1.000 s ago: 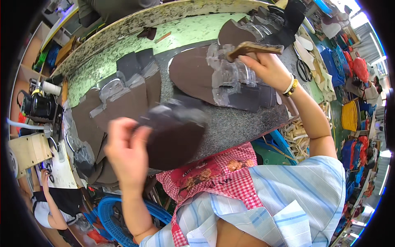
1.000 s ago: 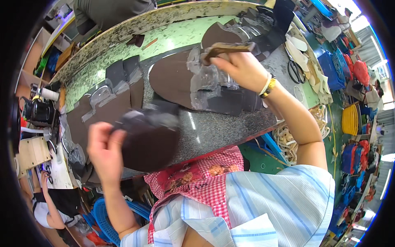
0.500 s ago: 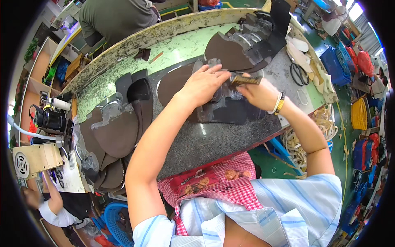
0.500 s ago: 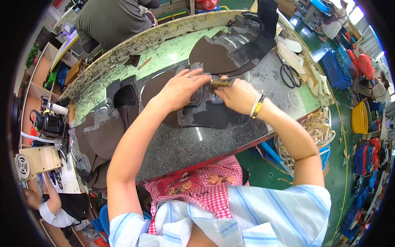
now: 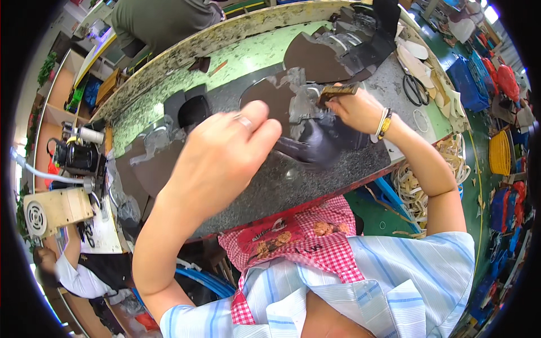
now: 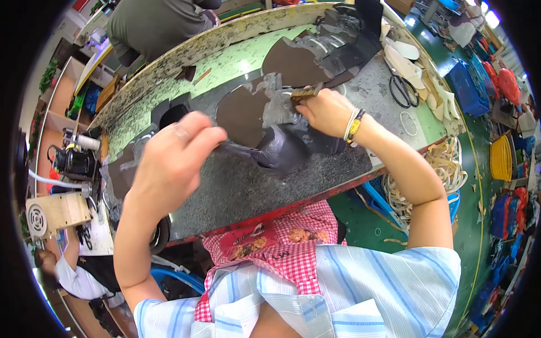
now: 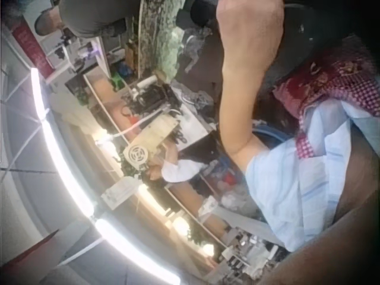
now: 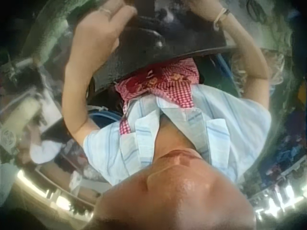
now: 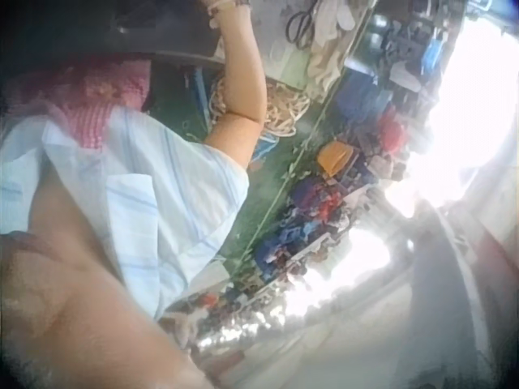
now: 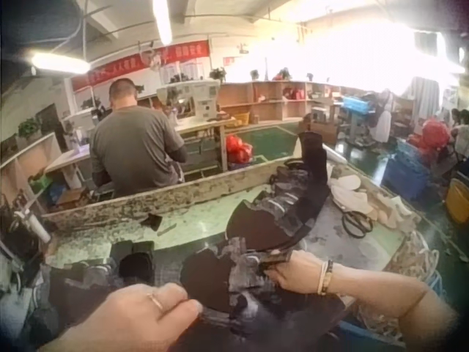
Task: The person uses a hammer to flatten and bond various dark brown shoe upper components on a workbench, handling each piece by hand and applying glue.
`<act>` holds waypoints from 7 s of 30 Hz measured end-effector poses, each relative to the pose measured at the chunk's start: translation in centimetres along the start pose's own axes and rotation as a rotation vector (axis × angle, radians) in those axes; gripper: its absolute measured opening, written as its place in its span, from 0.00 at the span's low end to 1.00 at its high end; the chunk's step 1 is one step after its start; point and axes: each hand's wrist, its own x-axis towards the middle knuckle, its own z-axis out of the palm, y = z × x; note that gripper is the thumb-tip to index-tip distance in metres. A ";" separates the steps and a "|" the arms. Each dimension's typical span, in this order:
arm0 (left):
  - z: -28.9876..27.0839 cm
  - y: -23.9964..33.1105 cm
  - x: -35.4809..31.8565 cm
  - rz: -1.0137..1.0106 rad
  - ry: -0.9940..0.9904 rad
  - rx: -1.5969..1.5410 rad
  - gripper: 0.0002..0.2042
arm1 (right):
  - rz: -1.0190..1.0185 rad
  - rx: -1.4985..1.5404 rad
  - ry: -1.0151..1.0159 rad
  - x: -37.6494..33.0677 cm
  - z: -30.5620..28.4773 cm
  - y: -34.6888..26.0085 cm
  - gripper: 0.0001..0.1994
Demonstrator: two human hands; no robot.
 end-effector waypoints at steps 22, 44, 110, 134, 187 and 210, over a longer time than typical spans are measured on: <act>11.1 0.5 -15.6 -0.903 -0.018 -0.693 0.09 | -0.460 0.320 -0.520 -1.3 2.0 -15.3 0.11; 10.7 -3.8 -12.3 -0.629 -0.241 -0.877 0.09 | -0.324 0.226 -0.759 -2.1 1.4 -17.8 0.16; 10.5 3.5 -16.5 -0.536 0.051 -0.100 0.11 | -0.478 0.156 -0.578 3.2 4.3 -17.4 0.12; 11.1 6.0 -19.2 -0.771 0.233 -0.150 0.09 | -0.536 0.094 -0.680 2.9 3.8 -20.9 0.11; 13.5 1.4 -16.6 -0.607 0.353 0.059 0.11 | -0.533 0.207 -0.582 7.1 4.7 -17.5 0.13; 13.0 3.9 -15.9 -0.911 0.388 -0.132 0.11 | -0.487 0.193 -0.606 6.4 4.4 -18.6 0.12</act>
